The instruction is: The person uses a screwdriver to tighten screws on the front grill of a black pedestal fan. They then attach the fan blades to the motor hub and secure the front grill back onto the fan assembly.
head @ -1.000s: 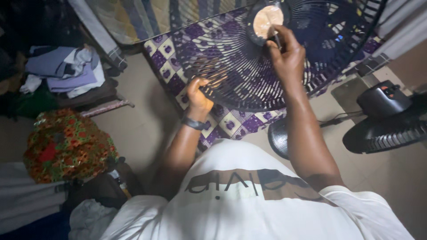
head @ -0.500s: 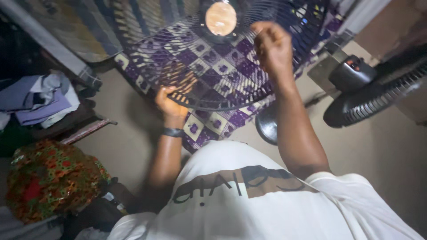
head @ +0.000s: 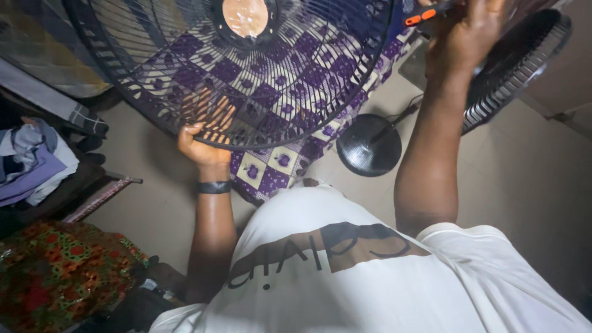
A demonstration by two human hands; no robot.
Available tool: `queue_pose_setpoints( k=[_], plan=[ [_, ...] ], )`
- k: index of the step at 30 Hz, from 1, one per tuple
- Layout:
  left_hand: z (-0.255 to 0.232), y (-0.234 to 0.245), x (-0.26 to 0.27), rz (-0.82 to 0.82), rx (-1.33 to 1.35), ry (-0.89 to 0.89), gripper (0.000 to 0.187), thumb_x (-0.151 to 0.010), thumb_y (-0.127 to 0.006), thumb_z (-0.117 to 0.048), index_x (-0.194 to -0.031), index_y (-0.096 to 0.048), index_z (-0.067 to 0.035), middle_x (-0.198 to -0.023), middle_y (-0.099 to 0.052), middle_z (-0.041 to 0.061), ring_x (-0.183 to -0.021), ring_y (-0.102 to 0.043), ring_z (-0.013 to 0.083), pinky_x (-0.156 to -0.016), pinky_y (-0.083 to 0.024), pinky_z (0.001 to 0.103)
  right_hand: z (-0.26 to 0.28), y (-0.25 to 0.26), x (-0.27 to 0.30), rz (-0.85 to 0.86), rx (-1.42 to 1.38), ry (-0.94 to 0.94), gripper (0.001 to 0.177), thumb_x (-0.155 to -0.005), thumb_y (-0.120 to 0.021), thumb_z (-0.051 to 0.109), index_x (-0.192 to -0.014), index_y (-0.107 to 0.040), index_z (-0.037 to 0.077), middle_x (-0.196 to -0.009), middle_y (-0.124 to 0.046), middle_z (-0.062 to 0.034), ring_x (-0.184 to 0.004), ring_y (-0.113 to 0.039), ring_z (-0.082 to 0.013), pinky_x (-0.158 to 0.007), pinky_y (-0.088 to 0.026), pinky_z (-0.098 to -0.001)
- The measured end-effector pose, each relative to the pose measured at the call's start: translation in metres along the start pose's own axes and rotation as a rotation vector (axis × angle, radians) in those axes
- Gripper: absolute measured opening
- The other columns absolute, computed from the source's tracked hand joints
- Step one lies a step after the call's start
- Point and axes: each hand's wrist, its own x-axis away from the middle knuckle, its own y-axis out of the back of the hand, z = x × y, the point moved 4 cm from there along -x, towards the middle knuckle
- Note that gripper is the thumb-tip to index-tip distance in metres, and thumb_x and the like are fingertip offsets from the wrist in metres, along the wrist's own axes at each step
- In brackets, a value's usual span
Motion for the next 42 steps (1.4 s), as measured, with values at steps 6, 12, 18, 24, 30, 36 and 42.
queue_pose_setpoints(
  k=[6, 12, 18, 24, 30, 36, 42],
  plan=[
    [0.005, -0.006, 0.000, -0.017, 0.039, 0.016, 0.067, -0.078, -0.050, -0.017, -0.143, -0.051, -0.002, -0.141, -0.059, 0.022, -0.127, -0.061, 0.0489, -0.113, -0.049, 0.065, -0.009, -0.008, 0.034, -0.008, 0.007, -0.279, 0.024, -0.113, -0.052, 0.030, -0.122, -0.057, 0.008, -0.097, -0.070, -0.0126, -0.058, -0.056, -0.0171, -0.050, -0.048, -0.0317],
    [0.013, -0.010, 0.003, -0.019, 0.049, 0.039, 0.067, -0.078, -0.051, -0.018, -0.144, -0.052, -0.002, -0.136, -0.062, 0.022, -0.123, -0.063, 0.0492, -0.110, -0.050, 0.065, -0.006, -0.017, 0.047, 0.032, -0.084, -0.410, 0.031, -0.114, -0.058, 0.028, -0.132, -0.064, 0.004, -0.103, -0.068, -0.0087, -0.057, -0.052, -0.0132, -0.047, -0.042, -0.0274],
    [0.017, -0.009, 0.007, 0.002, 0.073, 0.058, 0.068, -0.079, -0.054, -0.018, -0.143, -0.052, 0.005, -0.137, -0.062, 0.023, -0.127, -0.062, 0.0480, -0.114, -0.050, 0.064, -0.010, -0.023, 0.050, 0.119, -0.006, -0.442, 0.028, -0.110, -0.070, 0.018, -0.133, -0.065, 0.002, -0.078, -0.060, -0.0046, -0.055, -0.053, -0.0148, -0.046, -0.043, -0.0291],
    [0.031, 0.008, 0.011, 0.017, 0.044, 0.160, 0.066, -0.081, -0.062, -0.016, -0.141, -0.050, 0.010, -0.135, -0.060, 0.034, -0.121, -0.064, 0.0504, -0.111, -0.052, 0.056, -0.009, -0.008, 0.061, 0.072, 0.391, -0.612, 0.043, -0.092, -0.066, 0.028, -0.132, -0.053, 0.018, -0.097, -0.078, 0.0005, -0.050, -0.055, -0.0078, -0.038, -0.046, -0.0249],
    [0.032, -0.018, 0.024, 0.506, 0.449, 0.156, 0.052, -0.093, -0.048, 0.003, -0.143, -0.042, 0.016, -0.126, -0.059, 0.030, -0.113, -0.063, 0.0419, -0.103, -0.049, 0.052, -0.038, 0.025, 0.047, 0.093, -0.100, -0.391, 0.026, -0.106, -0.052, -0.005, -0.128, -0.062, -0.014, -0.108, -0.067, -0.0191, -0.091, -0.067, -0.0247, -0.101, -0.062, -0.0386],
    [0.030, -0.059, 0.036, 0.337, 0.034, 0.058, 0.089, -0.075, -0.068, -0.003, -0.156, -0.030, 0.002, -0.154, -0.045, 0.025, -0.144, -0.047, 0.0475, -0.125, -0.036, 0.066, -0.023, 0.022, 0.039, 0.102, -0.178, -0.384, 0.037, -0.093, -0.046, -0.007, -0.124, -0.067, -0.010, -0.106, -0.073, -0.0189, -0.088, -0.071, -0.0228, -0.088, -0.063, -0.0343],
    [0.055, -0.080, 0.040, 0.372, 0.049, -0.009, 0.083, -0.080, -0.063, -0.007, -0.155, -0.032, 0.009, -0.151, -0.048, 0.029, -0.143, -0.049, 0.0490, -0.128, -0.035, 0.064, -0.010, 0.040, 0.034, 0.112, -0.212, -0.398, 0.032, -0.098, -0.052, -0.002, -0.130, -0.058, -0.007, -0.109, -0.074, -0.0193, -0.077, -0.068, -0.0192, -0.072, -0.060, -0.0312]
  ],
)
